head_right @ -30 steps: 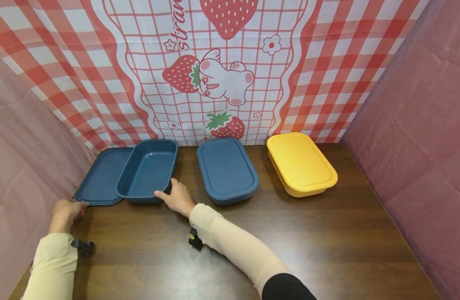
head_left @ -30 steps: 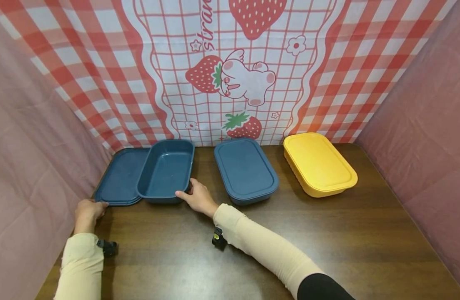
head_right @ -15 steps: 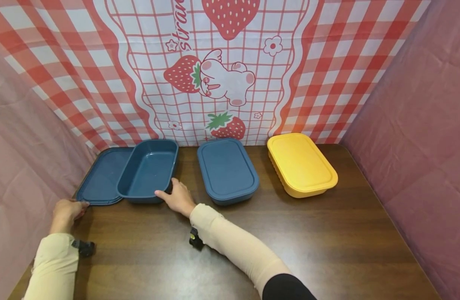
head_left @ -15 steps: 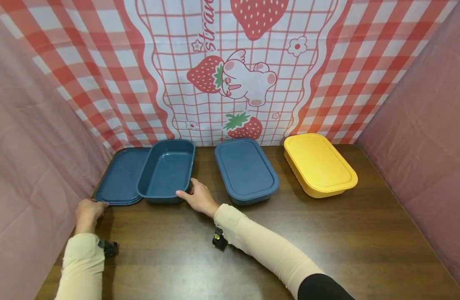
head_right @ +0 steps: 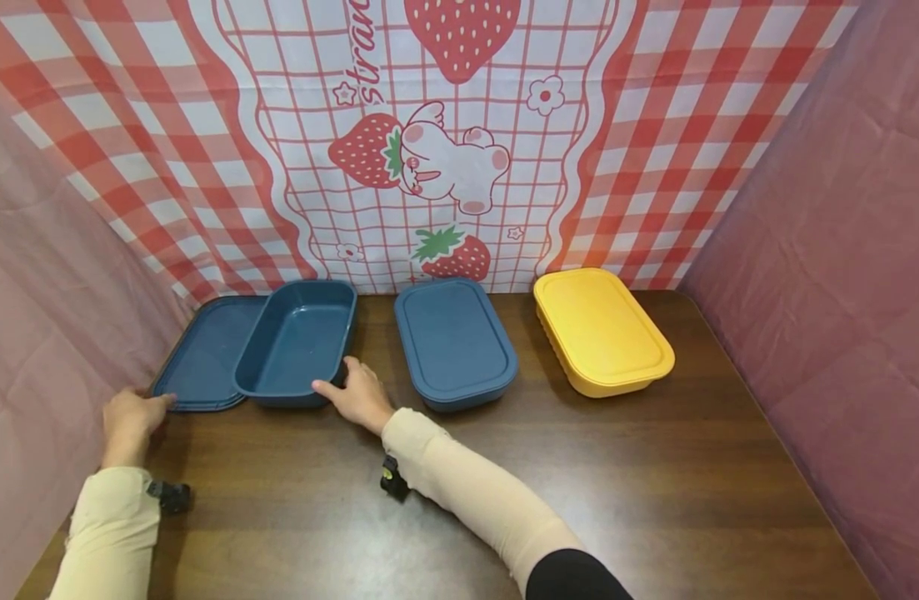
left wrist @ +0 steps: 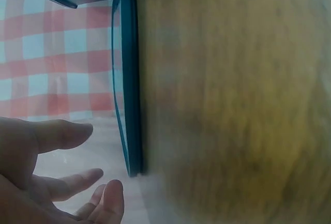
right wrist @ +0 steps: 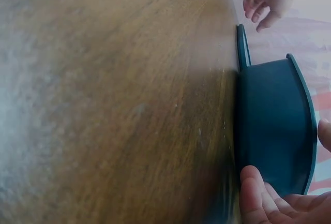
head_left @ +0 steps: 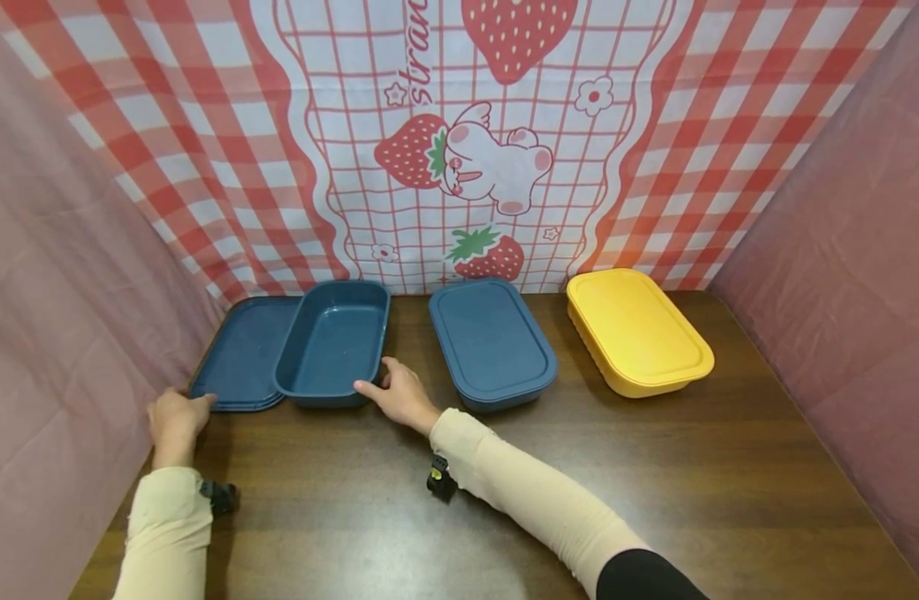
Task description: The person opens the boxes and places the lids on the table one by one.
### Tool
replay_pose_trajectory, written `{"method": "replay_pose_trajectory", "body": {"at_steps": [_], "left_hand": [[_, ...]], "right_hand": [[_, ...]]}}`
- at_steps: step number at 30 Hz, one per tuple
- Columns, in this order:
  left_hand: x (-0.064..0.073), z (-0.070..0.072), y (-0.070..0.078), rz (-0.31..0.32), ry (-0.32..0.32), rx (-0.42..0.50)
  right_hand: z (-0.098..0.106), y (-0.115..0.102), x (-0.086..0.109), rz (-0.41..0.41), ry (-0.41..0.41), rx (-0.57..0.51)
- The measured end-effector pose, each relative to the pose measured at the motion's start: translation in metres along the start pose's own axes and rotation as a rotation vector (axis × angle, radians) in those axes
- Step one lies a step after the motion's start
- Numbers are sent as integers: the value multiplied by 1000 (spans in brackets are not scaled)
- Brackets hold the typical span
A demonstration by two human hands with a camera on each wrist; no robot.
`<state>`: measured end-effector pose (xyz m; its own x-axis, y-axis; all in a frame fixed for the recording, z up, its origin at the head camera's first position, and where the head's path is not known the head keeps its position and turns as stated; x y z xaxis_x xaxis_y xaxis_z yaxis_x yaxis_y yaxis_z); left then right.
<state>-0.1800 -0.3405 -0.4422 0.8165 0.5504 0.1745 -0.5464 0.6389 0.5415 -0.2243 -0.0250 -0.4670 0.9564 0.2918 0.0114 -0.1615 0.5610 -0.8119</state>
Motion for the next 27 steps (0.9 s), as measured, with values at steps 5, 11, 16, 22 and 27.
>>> {"method": "replay_pose_trajectory", "body": {"at_steps": [5, 11, 16, 22, 27], "left_hand": [[1, -3, 7, -20, 28, 19], [4, -3, 16, -50, 73, 53], [8, -4, 28, -89, 105, 92], [15, -5, 38, -135, 151, 132], [20, -6, 46, -172, 159, 156]], "right_hand": [[1, -1, 2, -7, 15, -1], [5, -1, 1, -3, 21, -1], [7, 0, -1, 10, 24, 14], [12, -3, 1, 32, 33, 43], [16, -6, 2, 38, 37, 51]]}}
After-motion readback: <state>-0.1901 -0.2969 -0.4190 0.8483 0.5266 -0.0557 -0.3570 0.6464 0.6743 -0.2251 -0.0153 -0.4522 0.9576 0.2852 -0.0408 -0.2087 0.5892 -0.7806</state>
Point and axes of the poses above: each hand's wrist, its own x-axis away from the middle knuckle, its own z-axis out of the back of the hand, y = z × x, the point moved 1 cm from there along -x, towards the middle knuckle, and after that the axes turned 1 degree about z, right-handed, at the moved point
